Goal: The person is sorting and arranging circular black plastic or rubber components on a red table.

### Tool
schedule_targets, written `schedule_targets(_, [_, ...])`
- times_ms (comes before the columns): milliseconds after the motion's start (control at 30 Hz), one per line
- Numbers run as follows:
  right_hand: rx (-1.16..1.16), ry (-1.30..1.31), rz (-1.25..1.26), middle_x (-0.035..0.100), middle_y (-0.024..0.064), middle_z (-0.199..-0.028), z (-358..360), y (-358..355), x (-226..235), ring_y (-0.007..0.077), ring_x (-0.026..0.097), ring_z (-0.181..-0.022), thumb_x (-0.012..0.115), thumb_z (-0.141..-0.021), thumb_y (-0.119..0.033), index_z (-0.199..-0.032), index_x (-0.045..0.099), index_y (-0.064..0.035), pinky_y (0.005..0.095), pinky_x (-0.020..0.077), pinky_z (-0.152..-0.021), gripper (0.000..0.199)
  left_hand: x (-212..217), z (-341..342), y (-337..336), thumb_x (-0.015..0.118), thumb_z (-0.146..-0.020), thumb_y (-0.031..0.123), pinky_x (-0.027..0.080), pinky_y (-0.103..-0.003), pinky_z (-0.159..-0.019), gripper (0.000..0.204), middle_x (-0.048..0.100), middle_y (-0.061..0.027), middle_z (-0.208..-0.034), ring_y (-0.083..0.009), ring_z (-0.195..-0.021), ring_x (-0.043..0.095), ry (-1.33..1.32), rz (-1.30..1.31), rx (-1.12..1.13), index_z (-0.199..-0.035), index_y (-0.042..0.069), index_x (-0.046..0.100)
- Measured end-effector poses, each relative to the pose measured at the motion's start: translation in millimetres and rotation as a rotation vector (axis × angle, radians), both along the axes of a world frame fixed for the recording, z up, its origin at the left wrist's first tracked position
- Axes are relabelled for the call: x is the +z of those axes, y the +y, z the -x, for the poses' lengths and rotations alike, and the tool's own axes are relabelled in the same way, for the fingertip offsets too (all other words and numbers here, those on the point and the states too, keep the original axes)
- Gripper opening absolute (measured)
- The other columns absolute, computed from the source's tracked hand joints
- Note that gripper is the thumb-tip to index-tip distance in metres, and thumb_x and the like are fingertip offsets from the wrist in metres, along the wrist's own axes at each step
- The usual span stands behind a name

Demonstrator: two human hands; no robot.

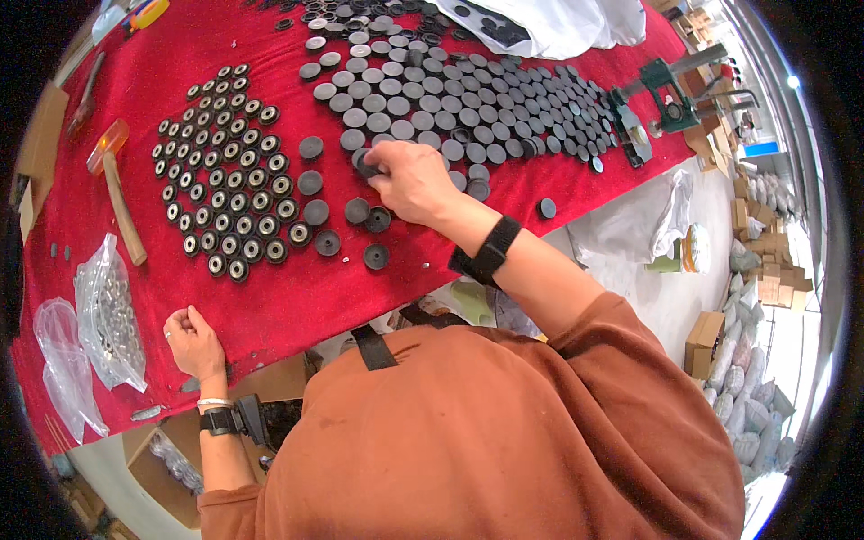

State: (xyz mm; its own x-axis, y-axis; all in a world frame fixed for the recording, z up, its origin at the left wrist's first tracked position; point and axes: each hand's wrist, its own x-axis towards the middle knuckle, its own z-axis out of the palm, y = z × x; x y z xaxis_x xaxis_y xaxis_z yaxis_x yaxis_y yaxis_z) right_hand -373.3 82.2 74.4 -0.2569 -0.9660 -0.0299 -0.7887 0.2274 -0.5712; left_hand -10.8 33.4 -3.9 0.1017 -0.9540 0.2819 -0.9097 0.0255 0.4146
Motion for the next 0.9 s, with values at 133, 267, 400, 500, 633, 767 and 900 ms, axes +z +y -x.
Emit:
schedule_targets(133, [-0.106, -0.575, -0.273, 0.064, 0.007, -0.082, -25.9, 4.4, -4.4, 0.0119, 0.061, -0.065, 0.063, -0.076, -0.006, -0.104, 0.061, -0.0008, 0.0263, 0.0504, -0.057, 0.029, -0.8, 1.4, 0.8, 0.06, -0.084, 0.02, 0.047, -0.031, -0.056, 0.014, 0.055, -0.0049, -0.077, -0.0173, -0.064, 0.056, 0.028, 0.016, -0.011, -0.083, 0.006, 0.056])
schedule_targets(267, [-0.05, -0.87, -0.397, 0.063, 0.0084, -0.078, -73.5, 9.3, -16.9, 0.0126, 0.061, -0.062, 0.061, -0.078, -0.002, -0.101, 0.06, 0.0035, 0.0267, 0.0531, -0.053, 0.023, 1.0, 0.3, 0.1, 0.06, -0.084, 0.02, 0.047, -0.033, -0.059, 0.014, 0.055, -0.0058, -0.078, -0.0192, -0.066, 0.057, 0.057, -0.002, -0.017, -0.083, 0.006, 0.057])
schedule_targets(400, [0.026, -0.629, -0.496, 0.064, 0.0115, -0.08, -86.6, 6.8, -28.3, 0.0142, 0.063, -0.062, 0.061, -0.076, -0.004, -0.104, 0.061, 0.0042, 0.0272, 0.0535, -0.055, 0.029, -0.4, -1.2, 0.3, 0.06, -0.084, 0.02, 0.046, -0.034, -0.058, 0.014, 0.055, -0.0051, -0.077, -0.0193, -0.065, 0.056, 0.079, 0.003, -0.014, -0.083, 0.006, 0.056])
schedule_targets(500, [-0.042, -0.359, -0.306, 0.066, 0.0111, -0.078, -67.4, 2.0, -26.8, 0.0111, 0.061, -0.059, 0.061, -0.076, -0.007, -0.106, 0.061, 0.0038, 0.0256, 0.0522, -0.055, 0.032, 0.0, -2.9, 0.8, 0.062, -0.082, 0.019, 0.046, -0.034, -0.055, 0.013, 0.054, -0.0039, -0.075, -0.0189, -0.064, 0.056, 0.094, 0.028, -0.008, -0.081, 0.008, 0.056])
schedule_targets(633, [-0.157, -0.471, -0.336, 0.066, 0.0106, -0.082, -62.5, -1.7, -14.7, 0.0115, 0.061, -0.061, 0.06, -0.077, -0.007, -0.106, 0.061, 0.0034, 0.0251, 0.0519, -0.055, 0.031, 0.7, -2.3, 0.9, 0.062, -0.082, 0.019, 0.046, -0.034, -0.055, 0.012, 0.054, -0.0036, -0.075, -0.019, -0.065, 0.056, 0.056, 0.025, -0.012, -0.082, 0.008, 0.055])
schedule_targets(767, [-0.062, -0.491, -0.443, 0.066, 0.013, -0.087, -78.9, 2.8, -18.8, 0.014, 0.063, -0.069, 0.063, -0.079, -0.006, -0.105, 0.061, 0.0024, 0.0263, 0.0527, -0.062, 0.028, 0.1, -2.2, 0.0, 0.061, -0.082, 0.019, 0.046, -0.035, -0.056, 0.012, 0.054, -0.0035, -0.075, -0.0194, -0.065, 0.056, 0.057, 0.017, -0.006, -0.082, 0.009, 0.055])
schedule_targets(900, [0.172, -0.107, -0.024, 0.059, 0.0197, -0.092, -85.3, 18.4, -32.3, 0.0346, 0.062, -0.078, 0.065, -0.074, -0.007, -0.099, 0.062, 0.0018, 0.0381, 0.0512, -0.071, 0.027, 0.0, -2.9, -0.5, 0.062, -0.082, 0.019, 0.046, -0.035, -0.056, 0.012, 0.054, -0.0034, -0.075, -0.0194, -0.064, 0.056, 0.068, 0.027, -0.015, -0.082, 0.009, 0.055])
